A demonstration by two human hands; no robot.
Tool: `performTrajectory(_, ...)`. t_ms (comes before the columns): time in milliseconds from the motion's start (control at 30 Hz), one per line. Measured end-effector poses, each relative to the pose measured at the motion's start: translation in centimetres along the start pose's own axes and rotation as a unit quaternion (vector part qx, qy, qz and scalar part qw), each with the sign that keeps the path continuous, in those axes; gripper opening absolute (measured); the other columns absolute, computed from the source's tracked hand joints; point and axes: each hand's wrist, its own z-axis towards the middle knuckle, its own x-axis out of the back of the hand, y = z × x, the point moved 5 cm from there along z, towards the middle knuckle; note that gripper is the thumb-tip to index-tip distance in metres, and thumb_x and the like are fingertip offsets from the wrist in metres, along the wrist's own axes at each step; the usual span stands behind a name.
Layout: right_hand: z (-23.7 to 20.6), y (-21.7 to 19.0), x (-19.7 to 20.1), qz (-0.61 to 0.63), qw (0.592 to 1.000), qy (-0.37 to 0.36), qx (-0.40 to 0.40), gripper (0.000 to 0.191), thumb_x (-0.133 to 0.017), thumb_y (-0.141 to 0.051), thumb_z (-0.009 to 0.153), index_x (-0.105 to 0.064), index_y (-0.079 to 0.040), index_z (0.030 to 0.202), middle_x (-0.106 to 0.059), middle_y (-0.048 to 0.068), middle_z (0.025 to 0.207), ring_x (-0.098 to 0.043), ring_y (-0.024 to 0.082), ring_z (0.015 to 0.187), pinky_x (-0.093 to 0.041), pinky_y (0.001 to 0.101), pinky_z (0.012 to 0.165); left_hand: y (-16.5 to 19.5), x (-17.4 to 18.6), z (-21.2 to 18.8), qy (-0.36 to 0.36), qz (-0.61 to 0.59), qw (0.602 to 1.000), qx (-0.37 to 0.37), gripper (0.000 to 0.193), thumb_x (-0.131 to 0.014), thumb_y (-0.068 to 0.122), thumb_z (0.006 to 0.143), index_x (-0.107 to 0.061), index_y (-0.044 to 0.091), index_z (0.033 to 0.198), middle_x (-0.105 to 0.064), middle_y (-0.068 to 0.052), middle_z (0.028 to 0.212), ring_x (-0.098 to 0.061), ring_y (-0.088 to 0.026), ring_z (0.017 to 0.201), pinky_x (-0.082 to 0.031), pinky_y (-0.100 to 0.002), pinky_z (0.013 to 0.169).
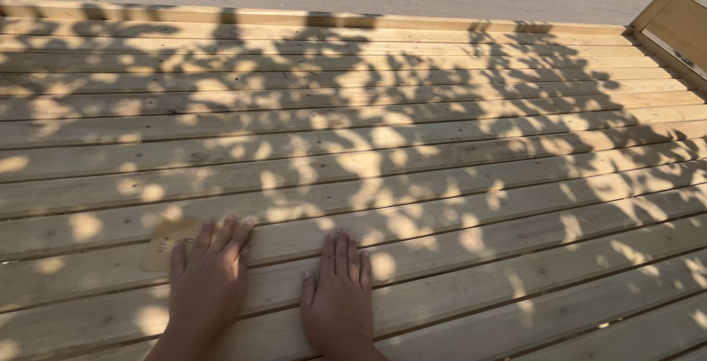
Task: The person sands the slatted wooden surface of a large outdoor wood structure by hand, rubbing a sheet of sandpaper back and forth across the planks. They move the sandpaper to different boards and along the frame edges, occasionally repositioning the sandpaper and steadying the structure with the other hand.
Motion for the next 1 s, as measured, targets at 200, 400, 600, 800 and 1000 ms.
performTrajectory(200, 0.3, 0.7, -0.1, -0.046, 0.998, 0.037, 0.011, 0.068, -0.04, -0.035, 0.101, -0.026, 0.004, 0.154, -0.026, 0.021, 0.162, -0.016, 0.032, 0.153, -0.008, 0.049, 0.12, 6.7, -5.8, 1.6, -0.06, -0.055, 0.987, -0.135, 0.052, -0.043, 0.038, 0.102, -0.038, 0.04, 0.153, -0.034, 0.008, 0.164, -0.026, -0.018, 0.151, -0.011, -0.053, 0.121)
performTrajectory(400, 0.3, 0.1, -0.2, -0.06, 0.998, 0.03, 0.004, 0.07, -0.04, -0.037, 0.098, -0.025, 0.002, 0.153, -0.026, 0.02, 0.162, -0.017, 0.031, 0.152, -0.008, 0.0488, 0.121, -14.4, 1.1, -1.8, 0.125, -0.035, 0.989, 0.072, 0.045, -0.04, 0.036, 0.107, -0.054, 0.018, 0.147, -0.052, -0.006, 0.154, -0.04, -0.024, 0.148, -0.026, -0.051, 0.123)
performTrajectory(600, 0.3, 0.2, 0.0, -0.043, 0.999, 0.021, -0.009, 0.07, -0.039, -0.037, 0.098, -0.026, 0.002, 0.155, -0.025, 0.02, 0.163, -0.016, 0.032, 0.153, -0.008, 0.0496, 0.119, -3.8, -3.5, 2.6, 0.183, -0.035, 0.98, 0.076, 0.044, -0.044, 0.028, 0.106, -0.062, 0.008, 0.14, -0.06, -0.01, 0.147, -0.045, -0.028, 0.145, -0.032, -0.048, 0.119)
performTrajectory(800, 0.2, 0.3, -0.1, -0.066, 0.997, 0.033, 0.008, 0.069, -0.039, -0.036, 0.098, -0.027, 0.004, 0.153, -0.027, 0.022, 0.161, -0.017, 0.033, 0.152, -0.009, 0.0497, 0.119, 12.2, -10.0, 8.9, 0.072, -0.164, 0.975, -0.127, 0.041, -0.048, 0.03, 0.104, -0.062, 0.016, 0.14, -0.055, -0.003, 0.152, -0.043, -0.019, 0.148, -0.028, -0.042, 0.125)
performTrajectory(1000, 0.3, 0.1, -0.1, -0.072, 0.997, 0.027, -0.003, 0.07, -0.037, -0.038, 0.098, -0.026, 0.004, 0.153, -0.027, 0.02, 0.161, -0.018, 0.031, 0.152, -0.009, 0.049, 0.121, -8.1, -1.0, 4.0, 0.085, -0.104, 0.989, 0.055, 0.044, -0.041, 0.034, 0.107, -0.06, 0.017, 0.143, -0.054, -0.001, 0.153, -0.04, -0.02, 0.148, -0.028, -0.043, 0.122)
